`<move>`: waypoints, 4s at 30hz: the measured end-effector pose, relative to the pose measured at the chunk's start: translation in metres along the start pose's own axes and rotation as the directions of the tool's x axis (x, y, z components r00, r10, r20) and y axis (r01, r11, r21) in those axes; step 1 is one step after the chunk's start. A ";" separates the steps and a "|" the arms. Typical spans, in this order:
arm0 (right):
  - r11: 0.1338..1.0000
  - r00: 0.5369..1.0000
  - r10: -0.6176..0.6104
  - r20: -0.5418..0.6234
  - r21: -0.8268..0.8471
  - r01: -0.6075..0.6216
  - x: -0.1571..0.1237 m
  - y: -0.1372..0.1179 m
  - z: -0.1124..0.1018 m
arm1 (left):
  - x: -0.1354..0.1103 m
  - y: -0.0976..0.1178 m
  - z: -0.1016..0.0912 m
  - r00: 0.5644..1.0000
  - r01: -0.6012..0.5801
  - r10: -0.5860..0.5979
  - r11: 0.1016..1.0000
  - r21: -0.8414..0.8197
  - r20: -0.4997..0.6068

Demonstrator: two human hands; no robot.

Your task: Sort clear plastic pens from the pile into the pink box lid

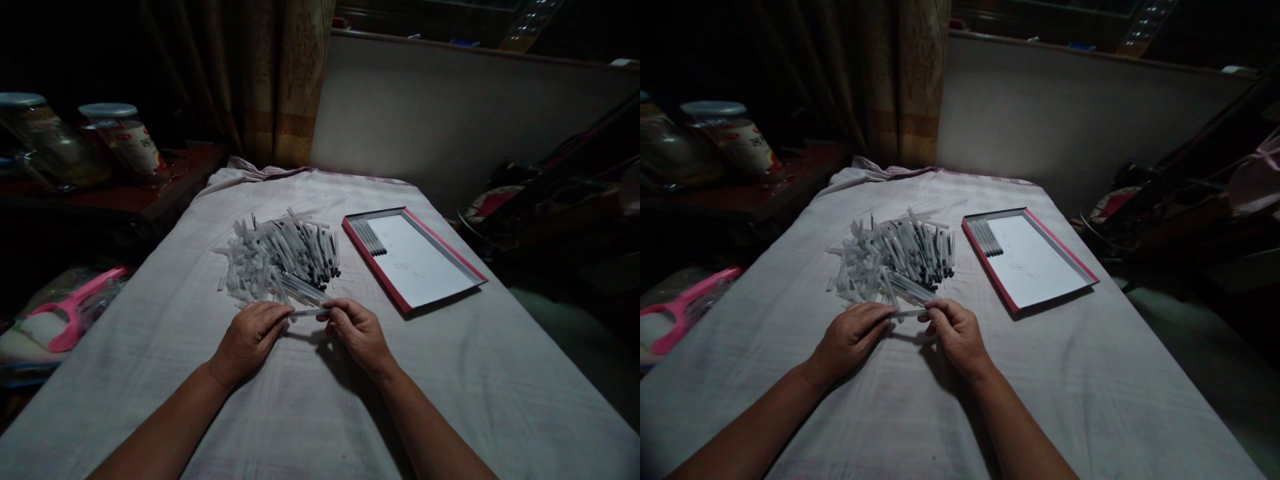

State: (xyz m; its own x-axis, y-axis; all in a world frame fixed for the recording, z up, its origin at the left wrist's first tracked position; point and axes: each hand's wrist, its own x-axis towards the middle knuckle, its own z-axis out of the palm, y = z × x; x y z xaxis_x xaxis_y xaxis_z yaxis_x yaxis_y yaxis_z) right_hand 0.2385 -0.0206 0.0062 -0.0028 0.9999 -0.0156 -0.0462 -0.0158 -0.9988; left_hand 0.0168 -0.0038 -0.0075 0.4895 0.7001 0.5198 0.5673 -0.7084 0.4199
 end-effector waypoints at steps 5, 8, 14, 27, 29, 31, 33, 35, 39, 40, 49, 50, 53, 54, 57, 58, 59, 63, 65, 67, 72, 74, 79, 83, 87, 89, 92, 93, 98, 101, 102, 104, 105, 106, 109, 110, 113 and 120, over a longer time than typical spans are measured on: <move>1.000 0.999 0.020 0.032 -0.024 -0.019 0.000 -0.002 -0.001 | 0.001 -0.009 -0.016 1.000 0.002 -0.003 0.996 0.089 0.014; 1.000 0.996 0.017 -0.092 -0.010 -0.018 0.005 -0.003 -0.012 | -0.002 -0.028 -0.036 0.994 0.111 -0.101 0.955 0.277 -0.050; 0.999 0.971 0.022 -0.238 0.034 -0.015 0.011 -0.006 -0.024 | -0.006 -0.049 -0.054 0.970 0.194 -0.239 0.868 0.458 0.043; 0.997 0.963 0.063 -0.261 0.055 -0.050 0.010 -0.008 -0.020 | -0.003 -0.038 -0.044 0.959 0.177 -0.253 0.886 0.429 0.125; 0.998 0.965 0.057 -0.257 0.036 -0.050 0.010 -0.009 -0.020 | -0.003 -0.039 -0.044 0.959 0.181 -0.255 0.885 0.430 0.121; 0.999 0.967 0.050 -0.251 0.009 -0.049 0.009 -0.010 -0.020 | -0.003 -0.040 -0.046 0.961 0.184 -0.252 0.889 0.420 0.112; 0.998 0.967 0.057 -0.248 -0.005 -0.060 0.008 -0.011 -0.020 | -0.001 -0.038 -0.047 0.966 0.204 -0.249 0.900 0.385 0.069; 0.995 0.967 0.094 -0.237 0.006 -0.095 0.008 -0.013 -0.020 | 0.002 -0.033 -0.046 0.965 0.258 -0.263 0.919 0.298 -0.025; 0.984 0.964 0.169 -0.207 0.095 -0.152 0.007 -0.015 -0.017 | 0.006 -0.019 -0.038 0.876 0.435 -0.454 0.890 -0.137 -0.166; 0.979 0.962 0.185 -0.200 0.124 -0.162 0.007 -0.015 -0.016 | 0.007 -0.016 -0.034 0.837 0.473 -0.525 0.837 -0.275 -0.156; 0.949 0.963 0.253 -0.087 0.213 -0.230 0.003 -0.011 -0.013 | 0.016 -0.001 -0.021 0.484 0.503 -0.846 0.063 -0.862 0.222; 0.950 0.965 0.253 -0.076 0.206 -0.233 0.002 -0.011 -0.012 | 0.017 0.000 -0.021 0.469 0.484 -0.855 0.040 -0.874 0.220; 0.959 0.971 0.236 -0.044 0.171 -0.225 0.000 -0.013 -0.009 | 0.017 0.001 -0.022 0.458 0.447 -0.867 0.036 -0.894 0.194; 0.964 0.974 0.224 -0.031 0.155 -0.217 -0.001 -0.013 -0.008 | 0.017 0.001 -0.022 0.469 0.443 -0.864 0.047 -0.895 0.186; 0.976 0.983 0.184 -0.011 0.122 -0.181 -0.002 -0.015 -0.004 | 0.016 0.004 -0.021 0.499 0.456 -0.847 0.079 -0.887 0.181; 0.978 0.984 0.177 -0.014 0.118 -0.174 -0.002 -0.015 -0.003 | 0.016 0.004 -0.021 0.505 0.466 -0.843 0.085 -0.881 0.185; 0.978 0.984 0.175 -0.020 0.116 -0.172 -0.003 -0.015 -0.003 | 0.016 0.005 -0.021 0.510 0.476 -0.839 0.089 -0.875 0.191; 0.979 0.984 0.176 -0.039 0.110 -0.171 -0.003 -0.013 -0.002 | 0.016 0.008 -0.021 0.530 0.492 -0.825 0.111 -0.863 0.196; 0.982 0.985 0.167 -0.036 0.098 -0.163 -0.003 -0.012 -0.002 | 0.016 0.010 -0.021 0.538 0.502 -0.820 0.127 -0.855 0.194; 0.984 0.987 0.161 -0.032 0.087 -0.157 -0.002 -0.010 -0.002 | 0.016 0.012 -0.020 0.548 0.516 -0.813 0.145 -0.844 0.196; 0.981 0.983 0.178 -0.048 0.085 -0.173 -0.001 -0.008 -0.003 | 0.016 0.016 -0.020 0.574 0.514 -0.799 0.183 -0.838 0.178; 0.982 0.982 0.179 -0.059 0.079 -0.174 -0.001 -0.008 -0.004 | 0.016 0.016 -0.020 0.584 0.520 -0.792 0.197 -0.831 0.177; 0.983 0.983 0.179 -0.047 0.060 -0.176 -0.001 -0.009 -0.006 | 0.014 0.013 -0.020 0.595 0.540 -0.784 0.226 -0.811 0.178; 0.983 0.982 0.181 -0.054 0.047 -0.178 0.000 -0.009 -0.007 | 0.013 0.013 -0.021 0.579 0.564 -0.789 0.205 -0.800 0.206; 0.982 0.981 0.184 -0.057 0.052 -0.181 0.001 -0.009 -0.009 | 0.014 0.015 -0.023 0.583 0.562 -0.782 0.189 -0.805 0.223; 0.983 0.982 0.179 -0.056 0.054 -0.176 0.001 -0.009 -0.009 | 0.015 0.014 -0.024 0.580 0.560 -0.782 0.181 -0.808 0.227; 0.982 0.982 0.183 -0.046 0.045 -0.181 0.001 -0.008 -0.009 | 0.014 0.013 -0.023 0.572 0.559 -0.787 0.167 -0.812 0.232; 0.982 0.981 0.188 -0.041 0.040 -0.187 0.001 -0.007 -0.009 | 0.014 0.013 -0.022 0.572 0.559 -0.787 0.166 -0.813 0.232; 0.989 0.990 0.140 0.017 -0.043 -0.139 -0.001 -0.003 -0.006 | 0.011 0.015 -0.015 0.600 0.595 -0.754 0.199 -0.779 0.265; 0.983 0.992 0.071 0.103 -0.176 -0.052 -0.002 -0.002 -0.008 | 0.009 0.016 -0.012 0.635 0.653 -0.710 0.283 -0.703 0.304; 0.973 0.989 0.044 0.138 -0.230 -0.011 -0.002 -0.002 -0.009 | 0.008 0.016 -0.012 0.648 0.669 -0.698 0.331 -0.665 0.305; 0.942 0.981 -0.017 0.192 -0.325 0.080 -0.002 -0.002 -0.012 | 0.007 0.015 -0.011 0.671 0.688 -0.679 0.419 -0.592 0.299; 0.926 0.977 -0.046 0.208 -0.358 0.120 -0.002 -0.001 -0.014 | 0.006 0.014 -0.011 0.678 0.692 -0.670 0.444 -0.570 0.301; 0.911 0.974 -0.071 0.216 -0.384 0.152 -0.002 -0.001 -0.015 | 0.006 0.013 -0.011 0.680 0.693 -0.666 0.449 -0.564 0.306; 0.880 0.960 -0.116 0.253 -0.422 0.218 -0.001 0.001 -0.019 | 0.006 0.012 -0.011 0.665 0.702 -0.667 0.405 -0.585 0.336; 0.874 0.955 -0.118 0.274 -0.428 0.231 -0.001 0.001 -0.020 | 0.006 0.012 -0.012 0.660 0.707 -0.667 0.396 -0.586 0.346; 0.867 0.941 -0.114 0.318 -0.430 0.251 0.000 0.003 -0.022 | 0.008 0.014 -0.015 0.656 0.719 -0.658 0.398 -0.570 0.368; 0.846 0.937 -0.140 0.320 -0.453 0.280 -0.001 0.003 -0.014 | 0.006 0.015 -0.013 0.640 0.728 -0.676 0.382 -0.569 0.366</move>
State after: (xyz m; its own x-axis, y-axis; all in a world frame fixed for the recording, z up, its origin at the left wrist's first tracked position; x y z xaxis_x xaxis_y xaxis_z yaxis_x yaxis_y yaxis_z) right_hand 0.2526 -0.0215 0.0024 -0.3156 0.9386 0.1396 0.4123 0.2681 -0.8707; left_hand 0.0200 -0.0112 0.0118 0.1719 0.9595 -0.2234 0.1963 0.1888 0.9622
